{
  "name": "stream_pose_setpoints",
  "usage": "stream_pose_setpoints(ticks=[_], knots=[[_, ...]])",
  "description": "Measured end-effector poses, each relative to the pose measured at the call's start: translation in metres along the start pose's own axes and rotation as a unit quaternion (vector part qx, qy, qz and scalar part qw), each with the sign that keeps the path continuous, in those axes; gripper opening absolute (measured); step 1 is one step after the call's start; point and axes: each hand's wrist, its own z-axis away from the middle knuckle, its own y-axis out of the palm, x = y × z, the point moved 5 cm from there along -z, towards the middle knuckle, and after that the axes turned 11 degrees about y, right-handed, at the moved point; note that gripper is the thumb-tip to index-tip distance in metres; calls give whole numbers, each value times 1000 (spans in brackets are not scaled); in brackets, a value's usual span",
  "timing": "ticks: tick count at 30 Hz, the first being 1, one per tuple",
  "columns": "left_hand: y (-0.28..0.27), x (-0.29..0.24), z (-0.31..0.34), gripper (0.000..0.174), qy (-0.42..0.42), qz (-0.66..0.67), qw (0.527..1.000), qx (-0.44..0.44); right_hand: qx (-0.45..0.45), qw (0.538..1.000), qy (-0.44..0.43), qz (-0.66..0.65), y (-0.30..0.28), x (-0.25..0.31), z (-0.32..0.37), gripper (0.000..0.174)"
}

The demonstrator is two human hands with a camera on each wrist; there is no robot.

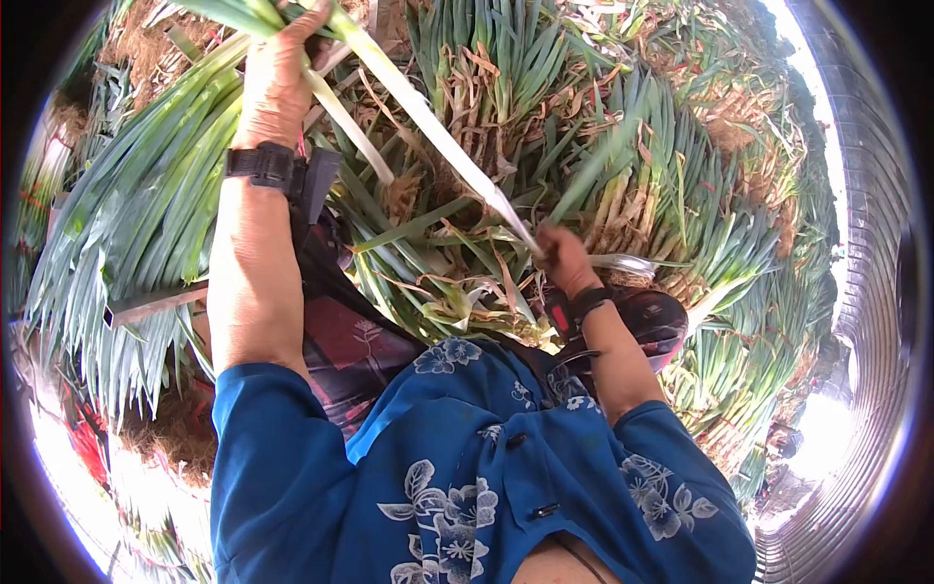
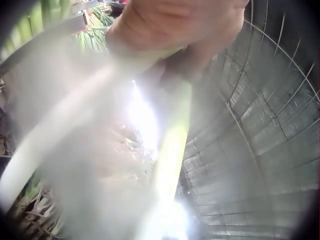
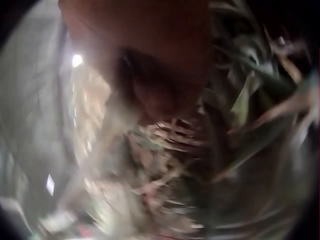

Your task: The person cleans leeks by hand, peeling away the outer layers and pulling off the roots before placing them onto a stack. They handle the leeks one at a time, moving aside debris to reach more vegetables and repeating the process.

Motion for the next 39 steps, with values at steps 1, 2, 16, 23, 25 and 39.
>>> stream_pose_setpoints(ticks=[1, 2, 16, 23, 25, 39], knots=[[1, 3, 2, 19, 18, 5, 1000, 3, -142, 965, -34, 216, -25, -15, -6, 10], [-5, -2, -2, 19, 24, 5, 999, -27, -277, 864, -67, 414, -41, -25, -2, 11], [68, 27, 51, 20, -153, -28, 984, 89, 55, 964, -71, 250, 250, 90, 33, 40], [80, 41, 63, 15, -223, 63, 964, 129, -57, 935, -199, 289, 236, 77, 30, 29], [80, 45, 63, 14, -218, 63, 966, 127, -77, 928, -219, 292, 234, 72, 25, 28], [94, 48, 68, 23, -115, 62, 988, 79, -196, 901, -299, 246, 238, 62, -3, 23]])
